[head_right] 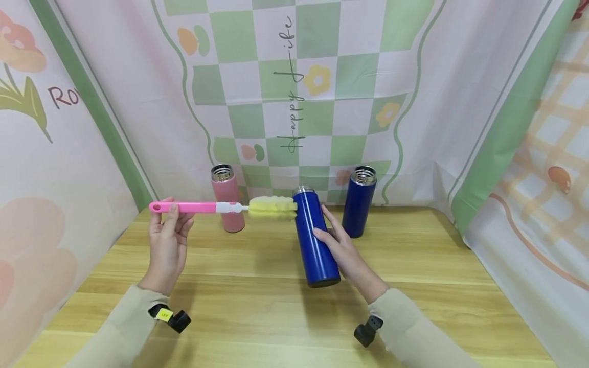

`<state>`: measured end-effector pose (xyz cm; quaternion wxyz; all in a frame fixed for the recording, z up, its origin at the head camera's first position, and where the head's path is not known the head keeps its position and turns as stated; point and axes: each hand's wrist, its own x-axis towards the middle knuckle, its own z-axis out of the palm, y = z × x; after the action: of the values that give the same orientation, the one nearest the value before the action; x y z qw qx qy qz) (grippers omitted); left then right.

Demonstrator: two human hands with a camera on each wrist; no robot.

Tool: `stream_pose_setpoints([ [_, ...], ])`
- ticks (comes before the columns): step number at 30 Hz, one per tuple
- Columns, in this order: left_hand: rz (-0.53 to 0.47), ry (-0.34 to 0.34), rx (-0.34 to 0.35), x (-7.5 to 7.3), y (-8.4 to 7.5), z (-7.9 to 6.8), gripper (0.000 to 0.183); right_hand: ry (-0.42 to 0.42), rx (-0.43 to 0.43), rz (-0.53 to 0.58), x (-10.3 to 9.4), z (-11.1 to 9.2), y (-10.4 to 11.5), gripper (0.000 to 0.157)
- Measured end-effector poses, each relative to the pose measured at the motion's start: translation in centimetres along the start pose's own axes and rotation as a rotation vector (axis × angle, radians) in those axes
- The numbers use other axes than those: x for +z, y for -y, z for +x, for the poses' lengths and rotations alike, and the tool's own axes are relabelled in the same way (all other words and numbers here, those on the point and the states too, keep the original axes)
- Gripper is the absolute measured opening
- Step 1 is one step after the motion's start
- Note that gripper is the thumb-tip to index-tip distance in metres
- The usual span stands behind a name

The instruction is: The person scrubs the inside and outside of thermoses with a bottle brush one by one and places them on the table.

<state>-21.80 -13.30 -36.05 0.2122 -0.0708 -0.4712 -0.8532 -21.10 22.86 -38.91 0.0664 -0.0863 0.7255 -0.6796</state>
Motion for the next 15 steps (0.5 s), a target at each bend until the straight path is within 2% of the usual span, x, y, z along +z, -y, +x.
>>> stream_pose_setpoints([
  [4,-0.009,-0.022,0.015,-0.04,0.10,0.16,0.033,0.016,-0.013,0.024,0.22,0.09,-0.17,0.062],
  [10,-0.034,-0.055,0.002,-0.12,0.29,0.24,0.034,0.026,-0.033,0.046,0.45,0.19,-0.28,0.058],
  [15,-0.027,-0.053,0.004,-0.20,0.45,0.17,0.034,-0.004,-0.056,0.028,0.72,0.17,-0.22,0.067],
])
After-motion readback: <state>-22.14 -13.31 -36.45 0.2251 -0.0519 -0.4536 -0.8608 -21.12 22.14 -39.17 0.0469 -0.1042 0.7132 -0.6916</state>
